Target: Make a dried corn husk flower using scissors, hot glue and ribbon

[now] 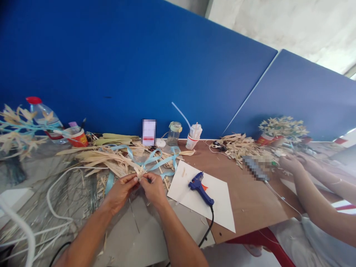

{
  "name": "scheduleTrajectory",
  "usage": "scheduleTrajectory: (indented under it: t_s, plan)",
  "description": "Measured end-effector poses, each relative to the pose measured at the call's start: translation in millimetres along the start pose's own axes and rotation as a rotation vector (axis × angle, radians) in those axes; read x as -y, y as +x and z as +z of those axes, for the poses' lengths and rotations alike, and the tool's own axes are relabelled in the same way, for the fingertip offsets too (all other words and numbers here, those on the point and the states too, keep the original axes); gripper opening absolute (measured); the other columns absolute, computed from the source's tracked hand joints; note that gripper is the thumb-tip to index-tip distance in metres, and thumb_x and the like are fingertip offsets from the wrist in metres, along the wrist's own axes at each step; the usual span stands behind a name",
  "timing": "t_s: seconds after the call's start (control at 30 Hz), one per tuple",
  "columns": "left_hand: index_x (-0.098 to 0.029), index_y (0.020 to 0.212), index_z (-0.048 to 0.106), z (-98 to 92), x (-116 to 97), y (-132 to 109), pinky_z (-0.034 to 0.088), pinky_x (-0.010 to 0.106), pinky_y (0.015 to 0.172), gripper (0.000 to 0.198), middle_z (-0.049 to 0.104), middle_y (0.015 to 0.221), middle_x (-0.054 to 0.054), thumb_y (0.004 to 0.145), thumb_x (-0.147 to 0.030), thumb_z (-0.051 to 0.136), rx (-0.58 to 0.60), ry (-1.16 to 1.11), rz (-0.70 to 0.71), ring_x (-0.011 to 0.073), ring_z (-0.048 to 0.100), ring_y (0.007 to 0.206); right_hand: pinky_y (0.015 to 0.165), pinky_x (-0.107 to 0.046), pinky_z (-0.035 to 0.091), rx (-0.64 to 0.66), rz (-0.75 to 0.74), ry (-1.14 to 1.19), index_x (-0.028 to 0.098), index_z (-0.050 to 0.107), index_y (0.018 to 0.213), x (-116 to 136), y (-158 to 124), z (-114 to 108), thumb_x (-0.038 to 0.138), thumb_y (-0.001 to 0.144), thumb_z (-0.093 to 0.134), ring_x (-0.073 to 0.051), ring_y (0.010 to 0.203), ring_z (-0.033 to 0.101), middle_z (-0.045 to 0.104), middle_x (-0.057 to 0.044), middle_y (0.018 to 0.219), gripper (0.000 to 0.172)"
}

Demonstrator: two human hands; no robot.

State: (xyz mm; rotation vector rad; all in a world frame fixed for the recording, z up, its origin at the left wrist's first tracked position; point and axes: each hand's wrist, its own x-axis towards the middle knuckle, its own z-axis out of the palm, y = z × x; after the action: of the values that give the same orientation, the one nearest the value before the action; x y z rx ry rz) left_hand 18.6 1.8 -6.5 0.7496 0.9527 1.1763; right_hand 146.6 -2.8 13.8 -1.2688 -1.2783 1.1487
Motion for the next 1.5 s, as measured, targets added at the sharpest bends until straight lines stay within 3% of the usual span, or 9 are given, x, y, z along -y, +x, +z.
scheduleTrajectory:
  t_s: [0.3,0.77,1.17,1.37,1.5]
  plan:
    - [-0.015,0.07,0.07,7.1,-6,-6,0.046,0.022,0.066,0.025,0.067,0.069,0.001,0.053,-0.023,0.087,0.09,-0.265,-0.032,0.011,0.058,0.065,0.051,-0.022,0.033,-0.002,0.01,0.005,0.016,0.065,0.062,-8,2,3,0.029,0.07,0.059,-0.011,0.053,0.044,0.05,0.004,0.05,0.017]
    - [-0.013,0.072,0.065,5.3,-3,-3,0.045,0.021,0.059,0.027,0.063,0.065,0.0,0.054,-0.017,0.085,0.036,-0.264,-0.097,0.0115,0.058,0.061,0.064,-0.026,0.041,-0.116,-0.109,-0.233,0.02,0.066,0.063,-4,-6,12,0.017,0.073,0.054,-0.016,0.062,0.055,0.065,-0.001,0.063,0.016]
    - [-0.015,0.069,0.059,4.7,-11,-6,0.044,0.02,0.057,0.025,0.061,0.065,-0.001,0.059,-0.01,0.081,0.042,-0.382,-0.147,0.0098,0.056,0.058,0.059,-0.024,0.042,-0.021,-0.063,-0.061,0.019,0.061,0.06,3,-9,10,0.022,0.07,0.056,-0.013,0.058,0.052,0.061,0.001,0.057,0.012]
    - [-0.014,0.069,0.059,5.6,-10,-6,0.044,0.021,0.058,0.027,0.06,0.064,-0.001,0.056,-0.013,0.082,0.03,-0.305,-0.096,0.0098,0.055,0.059,0.054,-0.023,0.037,-0.013,-0.028,0.016,0.019,0.06,0.056,-1,-6,10,0.025,0.067,0.057,-0.012,0.053,0.047,0.058,0.002,0.053,0.012]
    - [-0.014,0.071,0.061,4.6,-7,-4,0.042,0.021,0.058,0.025,0.06,0.066,-0.001,0.058,-0.013,0.081,0.015,-0.272,-0.041,0.0098,0.055,0.06,0.048,-0.022,0.029,0.028,0.007,0.122,0.019,0.057,0.054,-8,-2,9,0.033,0.067,0.059,-0.009,0.048,0.039,0.048,0.004,0.046,0.019]
